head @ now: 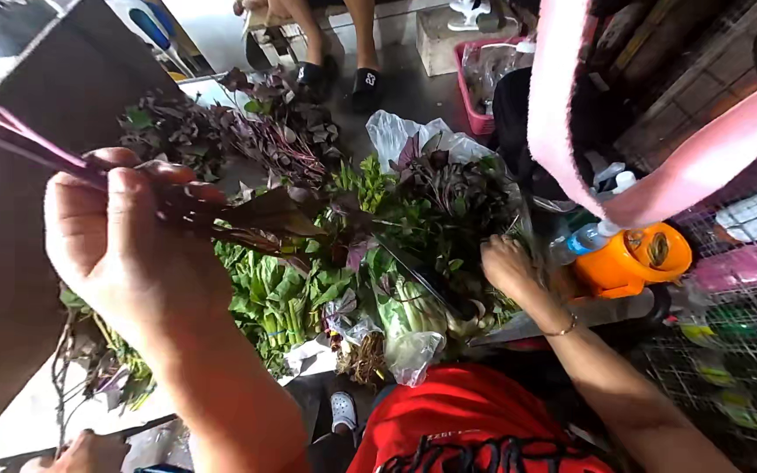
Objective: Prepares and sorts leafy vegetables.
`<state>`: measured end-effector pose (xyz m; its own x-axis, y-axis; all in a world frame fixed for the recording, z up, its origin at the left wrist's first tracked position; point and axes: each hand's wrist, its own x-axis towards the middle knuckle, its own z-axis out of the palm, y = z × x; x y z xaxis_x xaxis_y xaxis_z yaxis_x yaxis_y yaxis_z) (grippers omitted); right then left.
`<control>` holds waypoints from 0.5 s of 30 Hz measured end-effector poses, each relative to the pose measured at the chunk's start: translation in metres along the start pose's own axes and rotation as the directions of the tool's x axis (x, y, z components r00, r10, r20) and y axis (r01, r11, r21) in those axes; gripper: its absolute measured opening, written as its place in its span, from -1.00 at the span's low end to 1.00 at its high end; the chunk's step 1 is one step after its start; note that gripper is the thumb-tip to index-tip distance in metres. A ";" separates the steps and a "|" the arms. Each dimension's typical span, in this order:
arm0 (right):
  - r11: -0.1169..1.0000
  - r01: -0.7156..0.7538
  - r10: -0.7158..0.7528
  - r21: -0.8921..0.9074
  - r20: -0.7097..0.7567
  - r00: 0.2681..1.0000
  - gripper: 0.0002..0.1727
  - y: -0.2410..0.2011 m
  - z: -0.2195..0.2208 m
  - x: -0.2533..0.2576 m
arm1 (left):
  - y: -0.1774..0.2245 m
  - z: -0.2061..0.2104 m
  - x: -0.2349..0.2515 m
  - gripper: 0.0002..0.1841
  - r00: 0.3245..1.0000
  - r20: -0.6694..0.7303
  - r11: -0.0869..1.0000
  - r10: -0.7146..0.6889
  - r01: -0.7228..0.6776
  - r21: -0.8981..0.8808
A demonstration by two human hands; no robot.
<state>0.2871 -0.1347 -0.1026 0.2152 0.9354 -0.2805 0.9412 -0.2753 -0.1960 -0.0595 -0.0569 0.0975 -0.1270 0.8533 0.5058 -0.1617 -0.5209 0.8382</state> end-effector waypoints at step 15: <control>0.819 0.483 -0.359 0.311 -0.380 0.853 -0.68 0.045 -0.098 0.025 | 0.002 -0.024 -0.009 -0.84 0.979 0.067 0.980 0.192 -0.195 0.038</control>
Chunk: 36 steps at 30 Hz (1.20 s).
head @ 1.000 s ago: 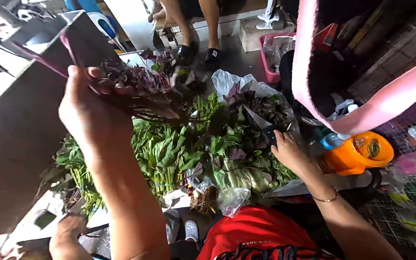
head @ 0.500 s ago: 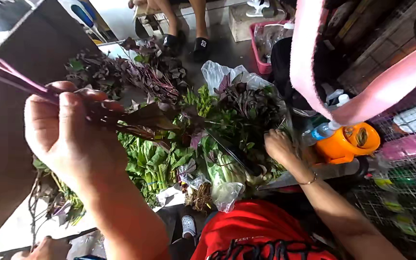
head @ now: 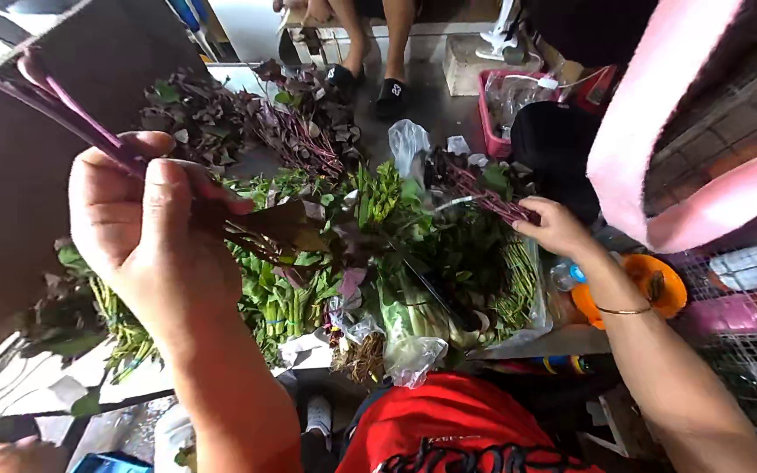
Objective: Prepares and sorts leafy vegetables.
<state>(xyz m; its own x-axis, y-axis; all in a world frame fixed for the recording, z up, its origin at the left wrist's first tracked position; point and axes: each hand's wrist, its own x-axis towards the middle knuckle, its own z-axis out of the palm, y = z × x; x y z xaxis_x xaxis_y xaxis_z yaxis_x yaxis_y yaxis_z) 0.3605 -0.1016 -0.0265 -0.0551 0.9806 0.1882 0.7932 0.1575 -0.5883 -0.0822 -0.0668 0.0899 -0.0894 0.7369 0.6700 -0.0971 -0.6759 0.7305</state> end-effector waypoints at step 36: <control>0.939 -0.169 0.301 -0.301 0.476 0.826 -0.19 -0.083 0.149 -0.031 | -0.063 0.081 -0.015 -0.69 0.761 0.185 0.414 -0.622 0.120 0.902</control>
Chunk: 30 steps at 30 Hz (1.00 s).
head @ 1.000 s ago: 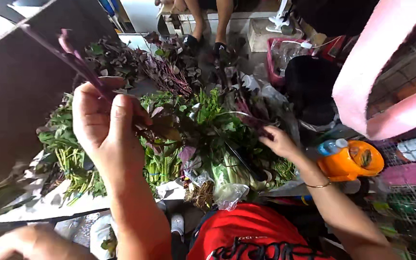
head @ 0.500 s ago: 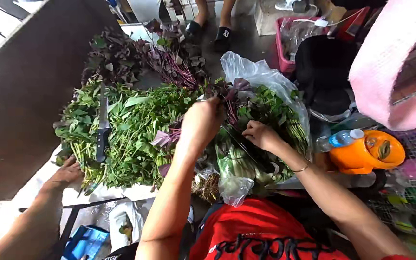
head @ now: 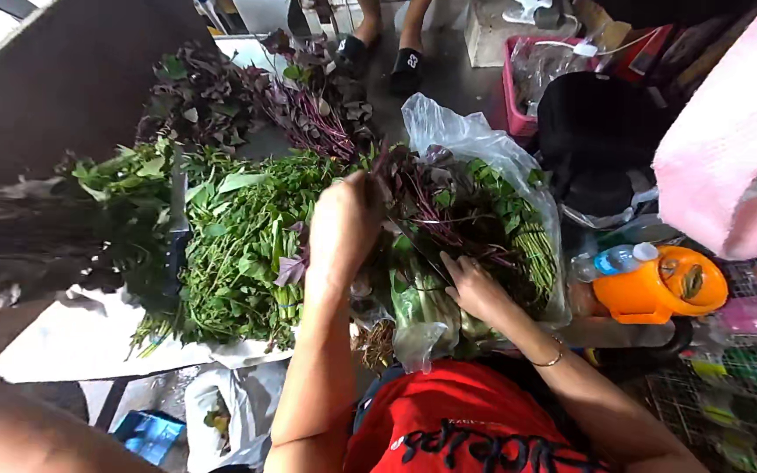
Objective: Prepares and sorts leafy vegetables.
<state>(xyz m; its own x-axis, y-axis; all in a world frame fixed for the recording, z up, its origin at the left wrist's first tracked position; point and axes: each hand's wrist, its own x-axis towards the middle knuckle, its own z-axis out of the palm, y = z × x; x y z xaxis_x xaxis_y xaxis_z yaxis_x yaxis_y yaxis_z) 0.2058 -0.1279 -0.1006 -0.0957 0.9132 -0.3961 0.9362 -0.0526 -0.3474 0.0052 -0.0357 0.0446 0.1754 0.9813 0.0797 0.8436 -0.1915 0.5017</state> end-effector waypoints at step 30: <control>0.989 0.013 0.033 -0.146 0.308 0.951 -0.40 0.075 -0.139 -0.077 | 0.019 0.164 0.026 -0.68 0.922 0.367 0.992 -0.126 0.119 0.040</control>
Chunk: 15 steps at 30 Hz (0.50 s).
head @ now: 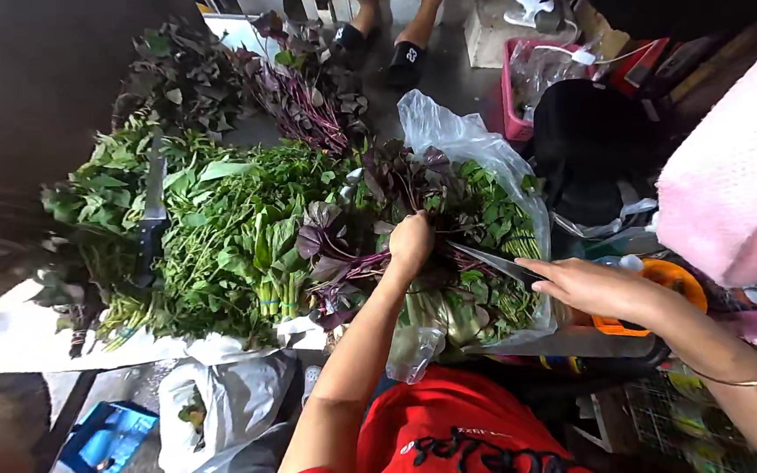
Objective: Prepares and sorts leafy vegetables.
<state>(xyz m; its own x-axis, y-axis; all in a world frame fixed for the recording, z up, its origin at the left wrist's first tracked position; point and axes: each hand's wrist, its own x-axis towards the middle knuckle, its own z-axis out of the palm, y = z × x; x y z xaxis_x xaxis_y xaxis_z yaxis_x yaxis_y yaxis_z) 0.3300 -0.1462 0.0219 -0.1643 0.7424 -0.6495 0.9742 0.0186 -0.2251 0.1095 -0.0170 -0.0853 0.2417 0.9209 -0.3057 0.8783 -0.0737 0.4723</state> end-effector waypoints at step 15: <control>0.995 -0.008 0.018 -0.097 0.098 0.995 -0.40 -0.019 -0.010 0.018 | 0.000 0.007 -0.004 -0.69 1.000 0.011 0.999 -0.020 0.019 0.049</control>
<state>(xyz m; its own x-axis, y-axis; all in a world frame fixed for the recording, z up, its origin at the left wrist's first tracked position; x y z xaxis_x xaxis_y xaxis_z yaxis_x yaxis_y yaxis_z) 0.3105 -0.1266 0.0216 -0.1614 0.6735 -0.7213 0.9859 0.0776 -0.1481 0.1109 -0.0233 -0.0896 0.2286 0.9181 -0.3237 0.9019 -0.0746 0.4255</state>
